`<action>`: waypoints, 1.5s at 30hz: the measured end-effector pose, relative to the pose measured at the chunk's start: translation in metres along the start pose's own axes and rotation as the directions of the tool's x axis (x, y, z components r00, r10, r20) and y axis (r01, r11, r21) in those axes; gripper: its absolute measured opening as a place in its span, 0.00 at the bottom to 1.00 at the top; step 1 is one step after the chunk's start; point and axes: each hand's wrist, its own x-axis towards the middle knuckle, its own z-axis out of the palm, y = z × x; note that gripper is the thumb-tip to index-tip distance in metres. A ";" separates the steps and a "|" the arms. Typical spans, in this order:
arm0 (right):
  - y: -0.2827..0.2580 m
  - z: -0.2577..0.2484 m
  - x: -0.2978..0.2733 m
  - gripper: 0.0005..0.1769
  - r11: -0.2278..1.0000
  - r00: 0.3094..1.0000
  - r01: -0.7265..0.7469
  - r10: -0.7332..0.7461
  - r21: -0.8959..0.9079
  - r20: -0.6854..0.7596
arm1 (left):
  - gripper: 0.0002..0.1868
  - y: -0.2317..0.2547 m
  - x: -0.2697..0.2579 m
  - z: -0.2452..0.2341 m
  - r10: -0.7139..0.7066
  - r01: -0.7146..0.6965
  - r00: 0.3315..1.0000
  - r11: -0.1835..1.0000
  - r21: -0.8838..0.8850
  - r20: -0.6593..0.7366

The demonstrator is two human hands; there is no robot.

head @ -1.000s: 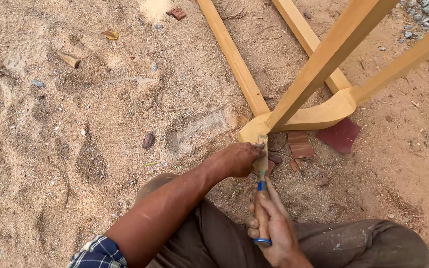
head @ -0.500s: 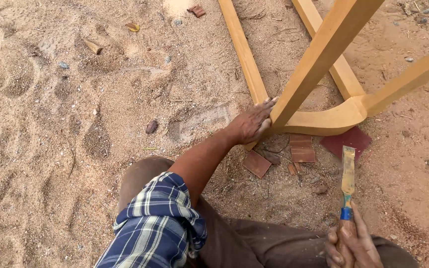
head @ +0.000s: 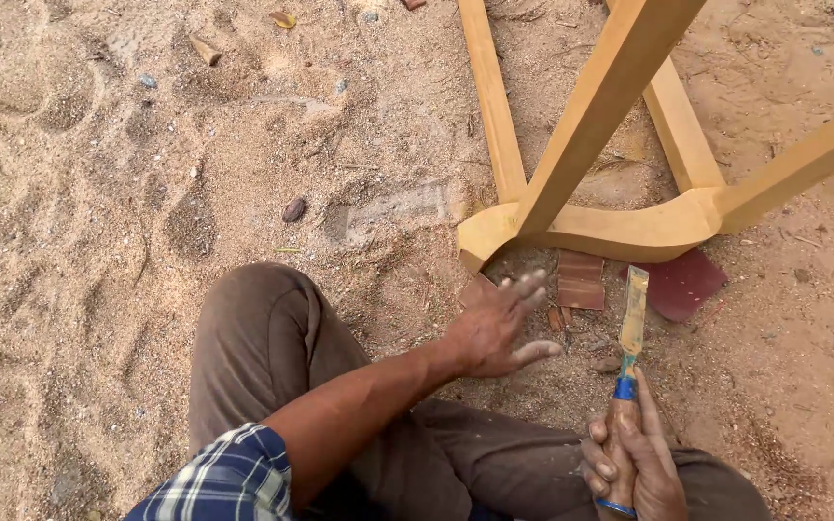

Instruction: Using a chisel to carve and refine a wooden furniture frame outdoors.

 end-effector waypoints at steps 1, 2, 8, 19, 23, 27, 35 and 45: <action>0.000 0.001 0.001 0.46 1.000 1.000 0.016 -0.016 0.009 0.003 | 0.58 0.004 -0.006 0.003 0.166 -0.168 0.986 0.965 -0.203 -0.024; 0.000 0.002 0.003 0.46 0.999 0.999 0.032 -0.032 0.018 0.005 | 0.57 0.009 -0.011 0.007 0.320 -0.327 0.944 0.861 -0.390 -0.084; -0.001 0.017 -0.005 0.46 0.994 0.992 0.106 -0.106 -0.005 -0.072 | 0.53 -0.020 0.047 0.020 -0.223 0.084 0.909 0.925 -0.370 -0.352; -0.001 0.024 -0.006 0.45 0.992 0.983 0.080 -0.096 -0.101 -0.159 | 0.49 -0.013 0.031 0.052 -0.229 0.110 0.914 0.935 -0.338 -0.336; 0.000 0.024 -0.004 0.45 0.982 0.980 0.095 -0.121 -0.162 -0.160 | 0.50 0.007 -0.005 0.020 -0.347 0.210 0.932 0.751 -0.626 -0.103; 0.001 0.031 -0.004 0.46 0.978 0.976 0.097 -0.129 -0.184 -0.173 | 0.48 0.003 -0.006 0.018 -0.363 0.239 0.931 0.553 -0.798 0.028; 0.001 0.067 -0.001 0.51 0.847 0.953 -0.041 -0.126 -0.530 -0.275 | 0.53 0.001 0.009 0.010 -0.458 0.299 0.871 0.205 -0.932 0.179; -0.095 0.167 0.050 0.49 -0.013 0.938 -0.249 0.246 -0.969 -0.244 | 0.45 0.035 -0.045 -0.017 -0.387 0.106 0.922 0.275 -0.956 -0.009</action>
